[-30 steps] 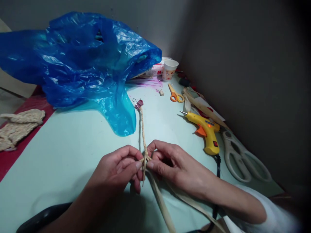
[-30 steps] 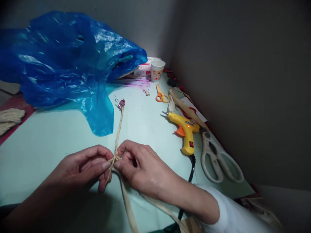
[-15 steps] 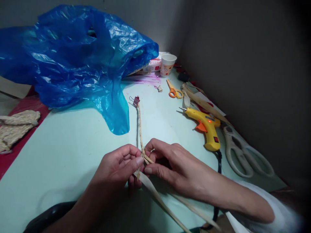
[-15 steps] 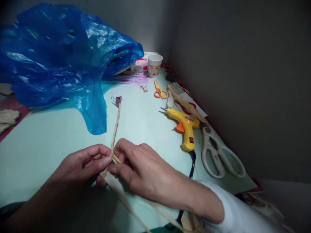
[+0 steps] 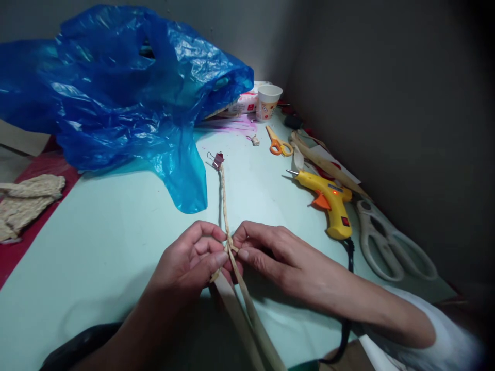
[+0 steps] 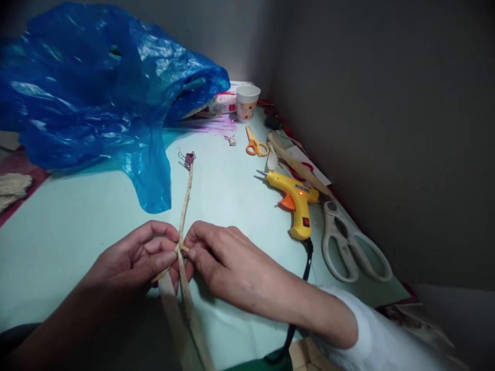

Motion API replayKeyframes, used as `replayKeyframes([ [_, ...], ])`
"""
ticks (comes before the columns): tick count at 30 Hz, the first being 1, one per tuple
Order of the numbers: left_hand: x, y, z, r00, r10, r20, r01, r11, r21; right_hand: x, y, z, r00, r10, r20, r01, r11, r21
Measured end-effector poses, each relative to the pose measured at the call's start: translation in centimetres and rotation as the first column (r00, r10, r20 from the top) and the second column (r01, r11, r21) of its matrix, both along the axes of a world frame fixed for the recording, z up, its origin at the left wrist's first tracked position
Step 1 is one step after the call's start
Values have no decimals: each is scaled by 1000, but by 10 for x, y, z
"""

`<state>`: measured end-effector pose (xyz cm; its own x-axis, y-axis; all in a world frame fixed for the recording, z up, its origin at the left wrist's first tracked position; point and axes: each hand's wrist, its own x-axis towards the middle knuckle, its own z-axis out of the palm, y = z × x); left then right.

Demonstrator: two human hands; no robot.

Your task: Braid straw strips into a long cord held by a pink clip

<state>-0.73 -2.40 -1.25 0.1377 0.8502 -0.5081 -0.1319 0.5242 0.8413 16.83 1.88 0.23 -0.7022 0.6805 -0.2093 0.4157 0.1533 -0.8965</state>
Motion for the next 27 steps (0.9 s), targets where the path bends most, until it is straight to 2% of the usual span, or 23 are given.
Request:
replayKeyframes([
  [6, 2, 0, 3, 997, 40, -64, -35, 997, 68, -1, -2, 1, 999, -32, 4, 32, 997, -73],
  [11, 3, -1, 5, 987, 56, -150, -39, 993, 110, -3, -4, -6, 994, -104, -26, 103, 994, -48],
  [18, 2, -2, 5, 991, 16, -133, -5, 996, 86, -2, 0, -3, 998, -55, -20, 54, 997, -55],
  [23, -2, 0, 3, 986, -29, -164, 41, 997, 71, -1, 1, -1, 998, -66, -22, 65, 997, -51],
  [27, -4, 2, 0, 992, -41, -117, 50, 996, 69, -2, -1, -2, 997, -74, -35, 75, 996, 39],
])
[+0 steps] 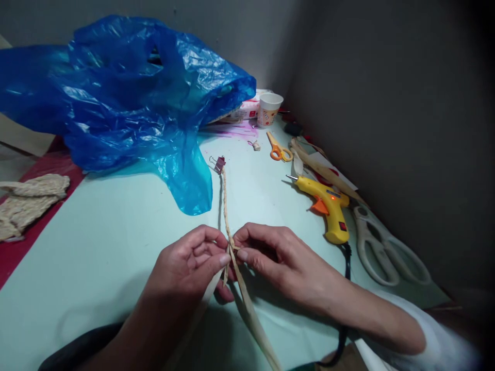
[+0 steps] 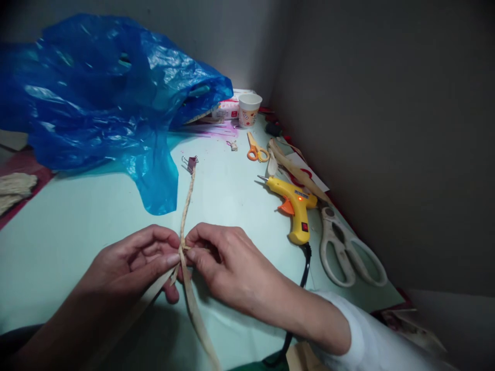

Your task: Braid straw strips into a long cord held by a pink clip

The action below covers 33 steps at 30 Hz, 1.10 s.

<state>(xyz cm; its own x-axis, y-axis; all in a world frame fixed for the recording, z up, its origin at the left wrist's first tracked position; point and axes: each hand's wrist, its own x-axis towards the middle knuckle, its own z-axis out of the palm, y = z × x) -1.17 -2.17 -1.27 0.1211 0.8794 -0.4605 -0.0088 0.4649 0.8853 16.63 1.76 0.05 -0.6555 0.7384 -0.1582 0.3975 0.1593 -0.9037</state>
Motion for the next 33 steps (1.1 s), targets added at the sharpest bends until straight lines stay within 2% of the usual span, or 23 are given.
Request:
replayKeyframes([
  [4, 3, -1, -2, 996, 50, 80, -50, 999, -2, -2, -3, -3, 999, -25, -38, 26, 999, 36],
  [7, 6, -3, 0, 993, 72, 99, -72, 997, -8, -2, -3, -4, 999, -42, 5, 42, 998, 37],
  [11, 7, -4, 6, 997, 78, -21, -78, 996, -35, -2, -2, -2, 998, -27, 50, 24, 997, 76],
  [15, 5, -1, 9, 987, 61, -151, -52, 996, 66, -1, -1, 1, 998, -17, 53, 13, 998, 62],
  [18, 5, 1, 10, 985, 65, -163, -47, 992, 113, -1, -2, 1, 998, -19, 55, 17, 999, 30],
  [21, 8, 4, 10, 980, 69, -186, -54, 995, 82, -2, -3, -2, 998, -29, 55, 29, 999, 15],
  [28, 3, 11, 8, 973, -59, -223, 80, 993, 89, -2, 0, -2, 997, -33, 73, 35, 999, -15],
  [30, 0, 11, 9, 979, -68, -194, 86, 993, 82, -2, 1, -1, 997, -26, 79, 26, 1000, -11],
  [33, -2, 10, 10, 997, -70, -21, 69, 997, -17, -1, 2, -2, 996, -26, 83, 25, 1000, 10],
])
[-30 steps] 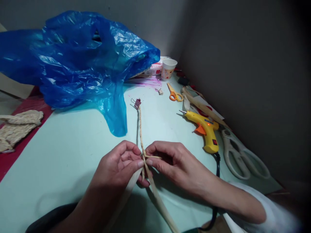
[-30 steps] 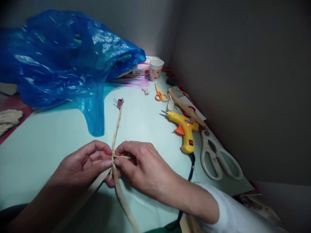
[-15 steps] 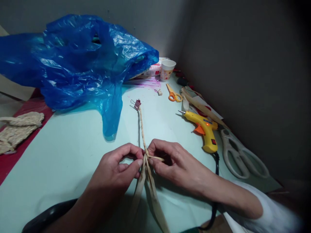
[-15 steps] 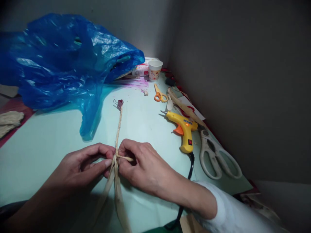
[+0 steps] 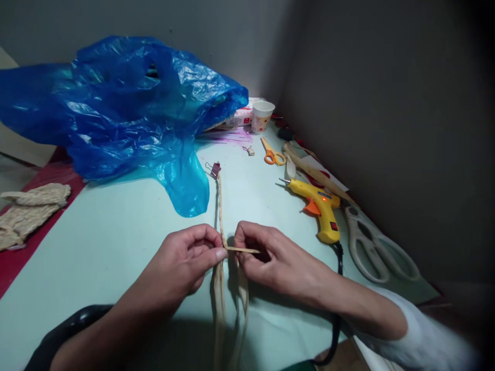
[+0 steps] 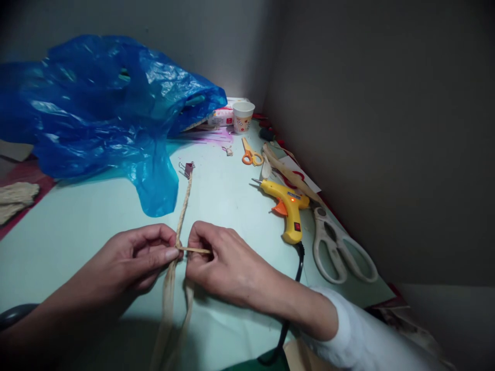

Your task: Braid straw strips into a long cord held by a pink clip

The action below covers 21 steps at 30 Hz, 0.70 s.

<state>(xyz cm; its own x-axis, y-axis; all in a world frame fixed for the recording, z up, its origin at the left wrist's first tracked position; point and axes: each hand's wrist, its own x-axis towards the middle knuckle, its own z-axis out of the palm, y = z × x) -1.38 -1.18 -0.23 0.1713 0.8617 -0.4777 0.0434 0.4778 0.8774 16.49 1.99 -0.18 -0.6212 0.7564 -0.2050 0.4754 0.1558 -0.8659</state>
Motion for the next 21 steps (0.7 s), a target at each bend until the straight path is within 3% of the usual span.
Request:
replayKeyframes([
  [4, 1, -2, 1, 985, 31, 168, -13, 994, -112, 0, 2, -2, 1000, -19, -25, 18, 998, -53],
  [9, -2, -3, -4, 969, 51, 241, -25, 994, -109, 3, 4, 0, 994, 4, -107, -24, 983, -184],
  [13, -8, -3, -8, 969, 31, 247, -14, 997, -70, 10, 10, 2, 998, 8, -55, -10, 1000, -27],
  [16, -12, -4, -9, 981, 7, 192, -2, 1000, -24, 17, 17, 2, 996, -80, -44, 86, 983, 164],
  [18, -13, -4, -10, 990, 21, 142, -17, 999, -28, 20, 21, 2, 980, -165, -113, 185, 962, 201],
  [21, -11, -4, -10, 996, 34, 77, -30, 998, -46, 20, 21, 1, 933, -232, -276, 241, 971, -2],
])
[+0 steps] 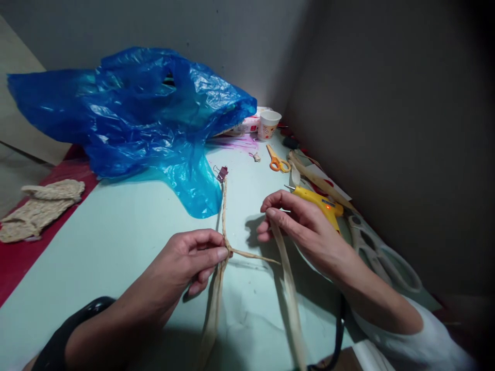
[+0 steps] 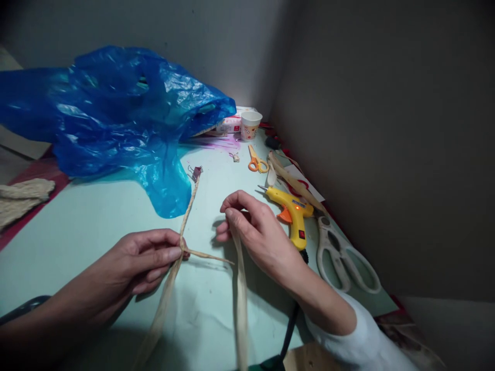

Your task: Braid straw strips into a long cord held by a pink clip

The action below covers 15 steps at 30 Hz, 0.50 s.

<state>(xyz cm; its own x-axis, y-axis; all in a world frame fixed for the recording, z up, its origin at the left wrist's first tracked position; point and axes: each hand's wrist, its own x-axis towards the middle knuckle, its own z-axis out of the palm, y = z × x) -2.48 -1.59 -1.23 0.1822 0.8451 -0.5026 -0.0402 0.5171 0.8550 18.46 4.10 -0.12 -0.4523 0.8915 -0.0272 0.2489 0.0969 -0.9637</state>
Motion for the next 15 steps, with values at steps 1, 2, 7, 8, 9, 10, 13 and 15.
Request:
replayKeyframes([
  [1, 1, 0, 0, 1000, -4, -12, 4, 1000, -1, -2, -2, 0, 998, 30, -59, -35, 996, -88],
  [2, 3, 0, 0, 1000, -5, -21, 5, 1000, -2, -4, -4, 0, 993, 72, -88, -86, 983, -163],
  [7, 12, 0, 3, 1000, 14, 15, -14, 1000, 6, -15, -16, -1, 956, 278, 98, -253, 944, -213],
  [8, 13, -1, 4, 1000, 18, 20, -18, 1000, 9, -16, -17, -1, 950, 280, 135, -252, 948, -193],
  [9, 15, -1, 4, 1000, 22, 19, -23, 1000, 10, -17, -17, -2, 947, 277, 163, -249, 953, -173],
  [10, 15, -1, 5, 999, 28, 16, -28, 1000, 7, -17, -16, -2, 944, 274, 185, -247, 956, -156],
  [13, 16, -2, 6, 999, 35, 15, -35, 999, -15, -15, -14, -1, 930, 295, 220, -271, 954, -131],
  [15, 16, -1, 6, 1000, 17, 26, -16, 999, -28, -14, -12, 0, 923, 316, 220, -288, 946, -149],
])
